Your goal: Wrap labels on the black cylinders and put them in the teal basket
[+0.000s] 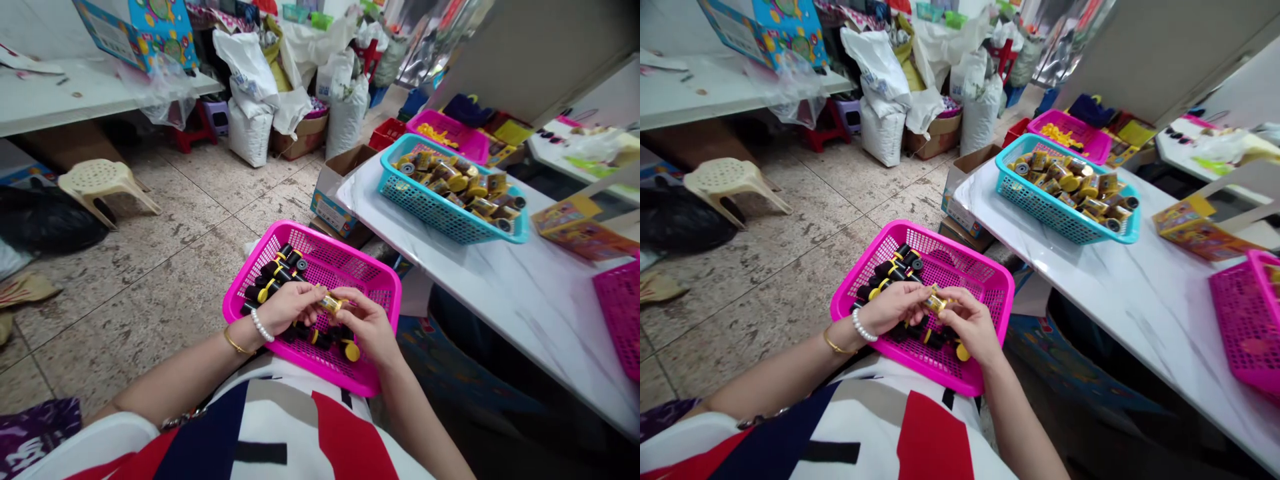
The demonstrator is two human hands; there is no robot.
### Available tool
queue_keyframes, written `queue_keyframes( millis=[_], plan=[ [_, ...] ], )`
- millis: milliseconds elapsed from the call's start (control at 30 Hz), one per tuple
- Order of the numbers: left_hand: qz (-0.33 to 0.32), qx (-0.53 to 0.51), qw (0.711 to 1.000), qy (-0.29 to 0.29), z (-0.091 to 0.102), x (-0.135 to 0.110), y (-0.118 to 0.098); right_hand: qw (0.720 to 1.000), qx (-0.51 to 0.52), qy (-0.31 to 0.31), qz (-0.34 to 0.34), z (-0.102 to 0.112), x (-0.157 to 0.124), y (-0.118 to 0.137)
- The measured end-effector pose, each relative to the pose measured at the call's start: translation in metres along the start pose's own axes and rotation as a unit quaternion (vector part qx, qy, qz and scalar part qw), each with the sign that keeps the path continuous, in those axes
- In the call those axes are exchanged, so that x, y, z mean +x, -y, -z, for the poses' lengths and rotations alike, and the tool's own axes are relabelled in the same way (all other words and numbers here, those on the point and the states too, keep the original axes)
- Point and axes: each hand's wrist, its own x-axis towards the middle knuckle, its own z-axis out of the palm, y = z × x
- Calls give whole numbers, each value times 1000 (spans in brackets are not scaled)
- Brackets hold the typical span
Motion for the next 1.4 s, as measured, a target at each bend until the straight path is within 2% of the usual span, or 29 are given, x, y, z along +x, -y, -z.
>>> queue_keyframes(
  millis=[133,233,400,500,567,600,700,733,767,800,833,933,1000,1067,1133,1200,1233,1267,1300,1333,1400],
  plan=[
    [7,-60,998,24,-6,1,0,998,20,-24,52,1,2,-6],
    [19,-60,998,6,-9,3,0,998,25,-19,58,0,2,-11],
    [25,-35,999,-7,-20,3,4,989,-99,-8,110,-2,-7,-7],
    [56,-22,998,-13,-25,-1,8,967,-193,-51,160,18,2,9],
    [48,34,998,-14,-23,0,14,920,-288,-144,223,50,18,35],
    [33,68,997,3,-21,1,19,881,-340,-205,257,70,28,53],
    [23,156,983,94,-16,6,36,725,-474,-380,325,134,57,117],
    [31,174,977,117,-16,7,42,673,-507,-424,333,154,66,137],
    [38,188,972,133,-16,6,46,634,-536,-453,327,172,75,154],
    [42,197,970,140,-17,4,50,611,-566,-461,305,187,82,167],
    [43,202,968,143,-19,1,51,601,-596,-460,268,199,89,177],
    [40,199,969,144,-20,-14,42,590,-653,-452,147,221,95,182],
    [40,197,969,143,-15,-23,28,580,-656,-468,118,227,89,174],
    [35,188,973,125,-4,-27,11,580,-651,-474,124,226,77,163],
    [25,166,982,86,9,-25,-3,579,-646,-471,157,215,61,148],
    [-2,132,991,18,20,-20,-13,587,-631,-462,210,190,47,127],
    [-17,110,993,-25,24,-17,-16,603,-615,-449,236,172,41,112],
    [-31,86,994,-65,27,-14,-18,633,-595,-422,259,152,36,96],
    [-40,64,993,-96,28,-11,-19,691,-591,-328,259,130,34,78],
    [-46,47,991,-117,27,-8,-19,727,-597,-234,248,108,33,60],
    [-48,37,991,-119,24,-4,-17,764,-611,-37,204,69,38,26]
  ],
)
